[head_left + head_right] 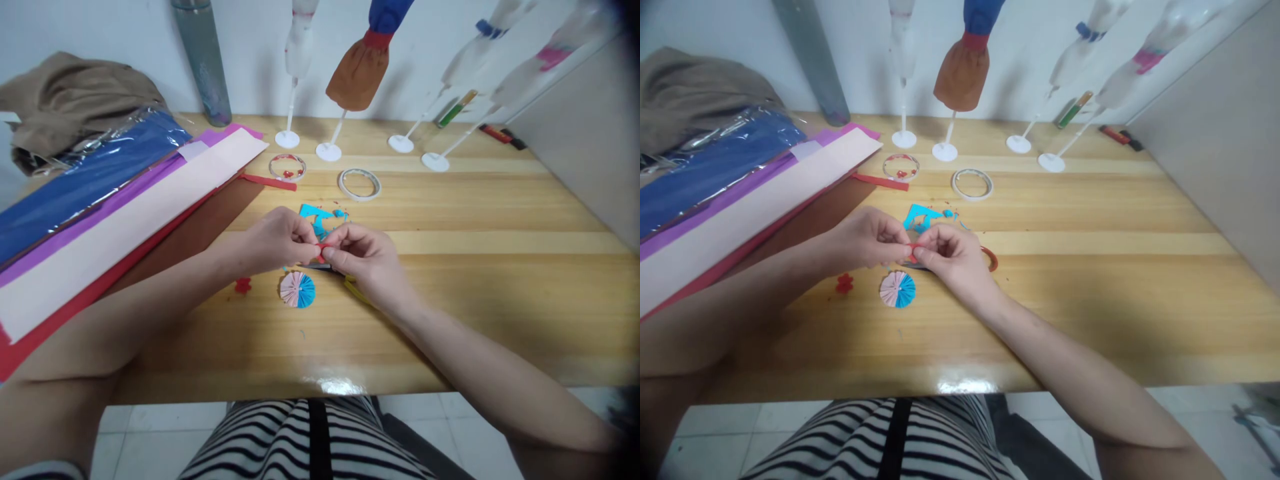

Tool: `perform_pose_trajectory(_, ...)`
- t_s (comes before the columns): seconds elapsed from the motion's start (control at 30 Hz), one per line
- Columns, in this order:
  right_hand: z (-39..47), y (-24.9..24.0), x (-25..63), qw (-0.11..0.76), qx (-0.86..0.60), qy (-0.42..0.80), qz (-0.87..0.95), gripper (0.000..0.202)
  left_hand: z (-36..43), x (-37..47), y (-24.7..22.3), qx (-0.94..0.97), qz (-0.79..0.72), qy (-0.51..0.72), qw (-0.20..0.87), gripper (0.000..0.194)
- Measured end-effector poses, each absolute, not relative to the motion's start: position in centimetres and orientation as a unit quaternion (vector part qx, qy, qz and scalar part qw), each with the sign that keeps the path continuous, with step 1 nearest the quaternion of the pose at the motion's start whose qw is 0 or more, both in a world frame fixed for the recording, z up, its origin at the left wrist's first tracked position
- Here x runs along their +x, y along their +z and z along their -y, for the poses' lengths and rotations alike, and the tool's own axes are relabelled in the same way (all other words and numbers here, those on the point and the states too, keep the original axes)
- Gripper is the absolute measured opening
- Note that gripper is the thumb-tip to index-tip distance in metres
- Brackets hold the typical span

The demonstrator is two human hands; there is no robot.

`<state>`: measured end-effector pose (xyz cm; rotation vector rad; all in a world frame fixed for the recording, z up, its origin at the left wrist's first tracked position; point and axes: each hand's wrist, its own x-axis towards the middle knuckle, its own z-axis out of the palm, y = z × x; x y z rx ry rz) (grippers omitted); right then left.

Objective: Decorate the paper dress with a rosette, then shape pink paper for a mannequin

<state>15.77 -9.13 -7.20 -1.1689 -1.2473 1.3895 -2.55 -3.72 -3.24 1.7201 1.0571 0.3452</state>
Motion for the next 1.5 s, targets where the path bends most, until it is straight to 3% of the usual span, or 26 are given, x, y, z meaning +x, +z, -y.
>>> perform_pose_trajectory(0.23, 9.2, -7.3, 15.9, 0.472, -0.464, 0.577, 0.479, 0.022, 3.8, -2.7, -3.2, 0.736, -0.434, 0.15, 0.498, 0.015)
perform_pose_trajectory(0.8, 9.5, -7.4, 16.1, 0.476, -0.5, 0.557, 0.463, 0.026, 4.0, -2.5, -1.6, 0.649, -0.481, 0.143, 0.571, 0.028)
perform_pose_trajectory(0.97, 9.6, -7.2, 16.0, 0.491, -0.5, 0.548, 0.457, 0.028, 4.3, -2.1, -2.4, 0.615, -0.466, 0.175, 0.611, 0.005)
perform_pose_trajectory(1.5, 9.8, -6.9, 16.3, 0.48, -0.491, 0.575, 0.445, 0.03, 4.6, -1.8, -2.0, 0.557, -0.475, 0.189, 0.655, 0.018)
